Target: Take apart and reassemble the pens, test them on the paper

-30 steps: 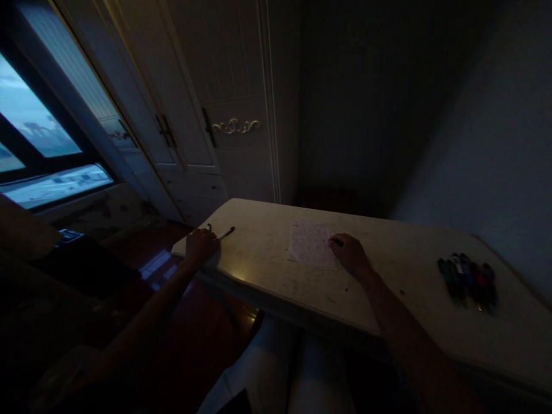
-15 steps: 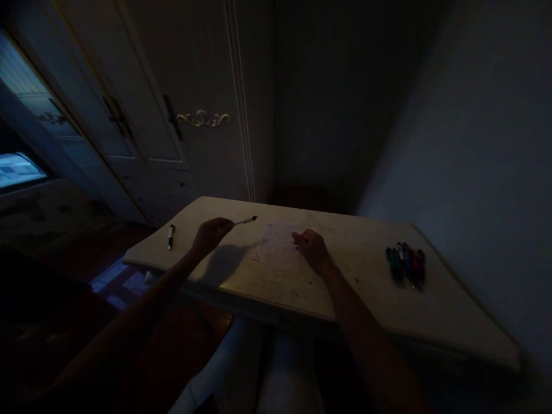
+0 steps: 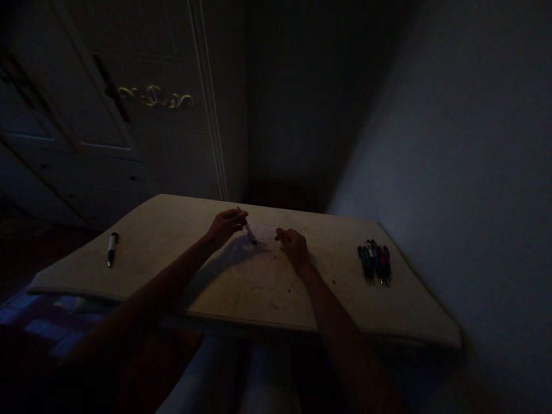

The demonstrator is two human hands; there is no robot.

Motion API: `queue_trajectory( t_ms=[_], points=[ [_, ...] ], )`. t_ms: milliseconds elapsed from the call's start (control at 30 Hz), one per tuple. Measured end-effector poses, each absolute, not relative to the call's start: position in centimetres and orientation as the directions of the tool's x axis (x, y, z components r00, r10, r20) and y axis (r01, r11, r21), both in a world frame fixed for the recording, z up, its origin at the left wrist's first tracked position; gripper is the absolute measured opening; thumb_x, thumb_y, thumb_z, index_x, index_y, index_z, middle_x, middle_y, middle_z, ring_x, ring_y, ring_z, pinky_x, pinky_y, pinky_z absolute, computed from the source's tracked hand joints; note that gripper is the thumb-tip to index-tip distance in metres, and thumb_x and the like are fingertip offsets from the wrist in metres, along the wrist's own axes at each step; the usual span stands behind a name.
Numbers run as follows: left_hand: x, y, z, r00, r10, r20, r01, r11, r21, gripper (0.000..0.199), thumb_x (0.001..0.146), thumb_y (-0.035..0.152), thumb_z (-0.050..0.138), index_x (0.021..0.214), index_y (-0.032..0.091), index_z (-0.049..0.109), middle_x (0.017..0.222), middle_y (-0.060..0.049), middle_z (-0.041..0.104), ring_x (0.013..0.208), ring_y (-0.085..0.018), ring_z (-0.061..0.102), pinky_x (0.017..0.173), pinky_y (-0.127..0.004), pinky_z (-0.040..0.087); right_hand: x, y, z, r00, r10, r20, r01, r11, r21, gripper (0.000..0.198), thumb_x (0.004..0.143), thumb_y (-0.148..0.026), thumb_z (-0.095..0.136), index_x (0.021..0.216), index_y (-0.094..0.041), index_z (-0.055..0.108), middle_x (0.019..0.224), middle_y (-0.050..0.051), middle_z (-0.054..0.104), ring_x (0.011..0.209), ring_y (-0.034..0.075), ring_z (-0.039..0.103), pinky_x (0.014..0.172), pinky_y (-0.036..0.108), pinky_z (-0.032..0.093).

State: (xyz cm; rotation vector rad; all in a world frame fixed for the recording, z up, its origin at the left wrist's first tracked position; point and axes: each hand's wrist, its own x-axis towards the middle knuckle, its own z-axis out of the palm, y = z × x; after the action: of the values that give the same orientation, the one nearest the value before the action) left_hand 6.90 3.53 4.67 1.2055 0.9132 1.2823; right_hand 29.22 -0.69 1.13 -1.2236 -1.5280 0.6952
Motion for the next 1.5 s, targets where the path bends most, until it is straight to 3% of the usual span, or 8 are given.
queue_trajectory(
  t_ms=[133,300,567,767,1067,1267,1400,1500],
  points=[
    [7.2,4.3,3.6,0.236,0.967,0.092,-0.295,-0.019,0.955,0.039,0.065,0.047,0.082,0.082,0.014,0.071,0.070,0.001,0.056,0.064,-0.008,0.052,0.059,-0.022,0.040,28.7,-0.6,1.2,-0.018,0.914,0.404,0.345,0.385,-0.856,0.040,0.086,-0.056,0.058,0.089,-0.019,0.071,0.092,0.007,0.068,0.083,0.020,0.061,0.075,0.032,0.048],
    [6.9,4.4,2.9,0.325,0.944,0.060,-0.274,0.033,0.961,0.044,0.067,0.046,0.081,0.098,0.016,0.073,0.081,-0.004,0.064,0.072,-0.012,0.058,0.065,-0.025,0.044,28.0,-1.0,1.3,-0.134,0.902,0.410,0.413,0.427,-0.804,0.029,0.082,-0.043,0.066,0.097,-0.018,0.072,0.079,0.003,0.059,0.069,0.015,0.053,0.067,0.029,0.044],
    [6.8,3.9,3.3,0.352,0.936,0.018,-0.214,0.062,0.975,0.049,0.061,0.042,0.084,0.102,0.017,0.073,0.092,-0.010,0.072,0.076,-0.017,0.064,0.066,-0.028,0.047,28.9,-0.2,1.3,0.102,0.902,0.419,0.351,0.362,-0.864,0.046,0.079,-0.041,0.068,0.119,-0.020,0.059,0.074,-0.002,0.054,0.067,0.014,0.051,0.066,0.027,0.043],
    [7.7,3.5,3.2,0.395,0.918,0.039,-0.221,0.053,0.974,0.046,0.062,0.043,0.083,0.098,0.016,0.073,0.093,-0.010,0.073,0.076,-0.017,0.065,0.066,-0.028,0.048,29.2,-0.4,1.3,0.040,0.932,0.361,0.357,0.324,-0.876,0.042,0.079,-0.043,0.067,0.114,-0.020,0.064,0.082,0.001,0.065,0.074,0.015,0.058,0.070,0.029,0.046],
    [8.5,2.6,3.1,0.451,0.886,0.112,-0.154,-0.046,0.987,0.035,0.068,0.047,0.080,0.086,0.017,0.075,0.086,-0.009,0.073,0.080,-0.022,0.066,0.069,-0.032,0.049,28.5,-1.5,1.9,-0.195,0.911,0.363,0.291,0.407,-0.866,0.040,0.080,-0.044,0.070,0.112,-0.021,0.069,0.096,0.006,0.073,0.086,0.020,0.066,0.079,0.034,0.050],
    [8.9,2.4,2.9,0.499,0.853,0.153,-0.081,-0.129,0.988,0.035,0.066,0.046,0.081,0.090,0.020,0.075,0.089,-0.010,0.073,0.078,-0.024,0.066,0.068,-0.036,0.051,28.4,-1.5,2.0,-0.056,0.928,0.368,0.241,0.370,-0.897,0.032,0.081,-0.046,0.067,0.100,-0.021,0.070,0.096,0.006,0.073,0.091,0.021,0.067,0.083,0.035,0.051],
    [8.3,3.1,2.7,0.359,0.888,0.289,0.067,-0.333,0.941,0.046,0.072,0.048,0.076,0.108,0.021,0.070,0.090,-0.007,0.068,0.070,-0.018,0.061,0.062,-0.031,0.048,28.8,-1.1,2.3,-0.001,0.946,0.323,0.052,0.323,-0.945,0.030,0.081,-0.045,0.065,0.097,-0.020,0.066,0.080,0.004,0.073,0.079,0.019,0.068,0.079,0.035,0.051],
    [7.8,3.4,2.6,0.282,0.836,0.471,0.248,-0.537,0.806,0.045,0.071,0.046,0.076,0.109,0.021,0.071,0.094,-0.006,0.063,0.071,-0.016,0.057,0.065,-0.030,0.048,29.0,-0.9,2.5,0.002,0.958,0.287,-0.069,0.286,-0.956,0.029,0.076,-0.043,0.069,0.093,-0.020,0.062,0.077,0.004,0.074,0.074,0.018,0.068,0.075,0.033,0.051]
  ],
)
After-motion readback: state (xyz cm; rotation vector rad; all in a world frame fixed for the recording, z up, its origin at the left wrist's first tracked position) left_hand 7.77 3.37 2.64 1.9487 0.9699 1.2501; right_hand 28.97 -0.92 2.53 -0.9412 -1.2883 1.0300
